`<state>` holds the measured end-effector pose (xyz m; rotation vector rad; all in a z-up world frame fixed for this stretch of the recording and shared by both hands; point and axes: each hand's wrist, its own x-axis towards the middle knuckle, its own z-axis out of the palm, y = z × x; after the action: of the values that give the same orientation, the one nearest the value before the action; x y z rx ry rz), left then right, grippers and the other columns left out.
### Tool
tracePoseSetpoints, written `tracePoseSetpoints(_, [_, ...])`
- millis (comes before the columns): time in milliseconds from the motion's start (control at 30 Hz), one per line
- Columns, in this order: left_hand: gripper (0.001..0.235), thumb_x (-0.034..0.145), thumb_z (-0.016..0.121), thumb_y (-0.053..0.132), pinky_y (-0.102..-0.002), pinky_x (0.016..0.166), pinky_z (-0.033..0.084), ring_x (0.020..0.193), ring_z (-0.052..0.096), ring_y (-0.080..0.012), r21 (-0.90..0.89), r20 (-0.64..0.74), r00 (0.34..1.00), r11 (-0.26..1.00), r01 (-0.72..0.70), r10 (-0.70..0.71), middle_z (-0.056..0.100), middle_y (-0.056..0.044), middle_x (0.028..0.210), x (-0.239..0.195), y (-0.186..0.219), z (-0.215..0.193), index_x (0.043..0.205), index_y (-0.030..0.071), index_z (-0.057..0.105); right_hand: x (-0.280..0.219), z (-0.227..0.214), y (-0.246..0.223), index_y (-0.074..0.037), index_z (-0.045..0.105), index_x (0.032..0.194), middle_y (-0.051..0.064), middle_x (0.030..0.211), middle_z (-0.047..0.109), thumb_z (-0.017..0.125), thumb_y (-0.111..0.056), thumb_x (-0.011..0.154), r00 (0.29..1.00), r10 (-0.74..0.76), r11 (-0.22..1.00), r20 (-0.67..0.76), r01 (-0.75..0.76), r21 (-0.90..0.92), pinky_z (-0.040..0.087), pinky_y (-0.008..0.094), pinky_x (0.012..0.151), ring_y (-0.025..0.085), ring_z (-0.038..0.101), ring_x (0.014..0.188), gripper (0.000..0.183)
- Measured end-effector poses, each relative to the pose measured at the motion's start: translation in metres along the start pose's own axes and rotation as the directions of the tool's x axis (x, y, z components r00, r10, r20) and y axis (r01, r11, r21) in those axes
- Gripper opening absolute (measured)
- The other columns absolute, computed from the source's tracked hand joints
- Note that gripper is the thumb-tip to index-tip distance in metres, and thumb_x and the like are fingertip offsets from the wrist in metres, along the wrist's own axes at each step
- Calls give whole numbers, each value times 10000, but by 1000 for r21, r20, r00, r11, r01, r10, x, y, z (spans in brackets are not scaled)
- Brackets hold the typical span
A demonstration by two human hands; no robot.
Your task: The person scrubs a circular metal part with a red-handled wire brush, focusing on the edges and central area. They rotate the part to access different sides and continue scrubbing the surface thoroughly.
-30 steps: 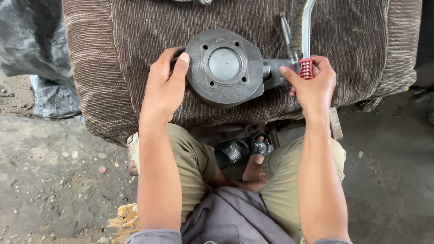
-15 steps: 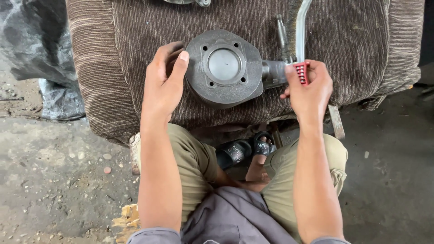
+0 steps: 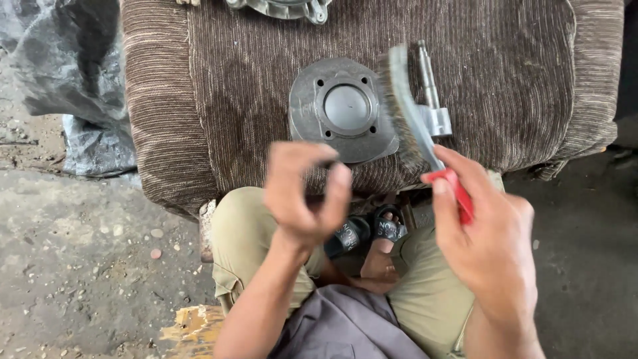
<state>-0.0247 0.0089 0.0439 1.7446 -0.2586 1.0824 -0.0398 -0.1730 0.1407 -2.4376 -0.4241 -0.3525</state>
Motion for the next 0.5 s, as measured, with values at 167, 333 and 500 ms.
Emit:
tracePoseSetpoints(167, [168, 930, 739, 207, -345, 644, 437, 678, 546, -217, -120, 503, 796, 940, -321, 336, 606, -47, 805, -21, 21, 14, 895, 69, 650, 36, 16, 7, 76, 621, 1320, 132, 865, 741, 603, 95, 932, 995, -68, 998, 78, 68, -8, 477, 344, 494, 215, 625, 530, 389])
tracePoseSetpoints(333, [333, 957, 807, 281, -312, 577, 386, 613, 489, -175, -179, 423, 755, 863, -473, 502, 496, 5, 749, 33, 39, -5, 764, 134, 578, 17, 10, 18, 47, 586, 1349, 125, 898, 744, 578, 41, 1001, 997, 70, 997, 15, -71, 29, 517, 323, 558, 192, 700, 666, 348])
tracePoseSetpoints(500, [57, 1016, 624, -41, -314, 564, 397, 598, 503, -170, -56, 50, 983, 983, -176, 179, 716, -143, 854, 132, 13, -19, 1035, -65, 672, 12, 37, 47, -29, 458, 1446, 107, 827, 630, 456, 23, 1002, 852, 473, 721, 224, -521, 458, 344, 236, 301, 107, 476, 457, 447])
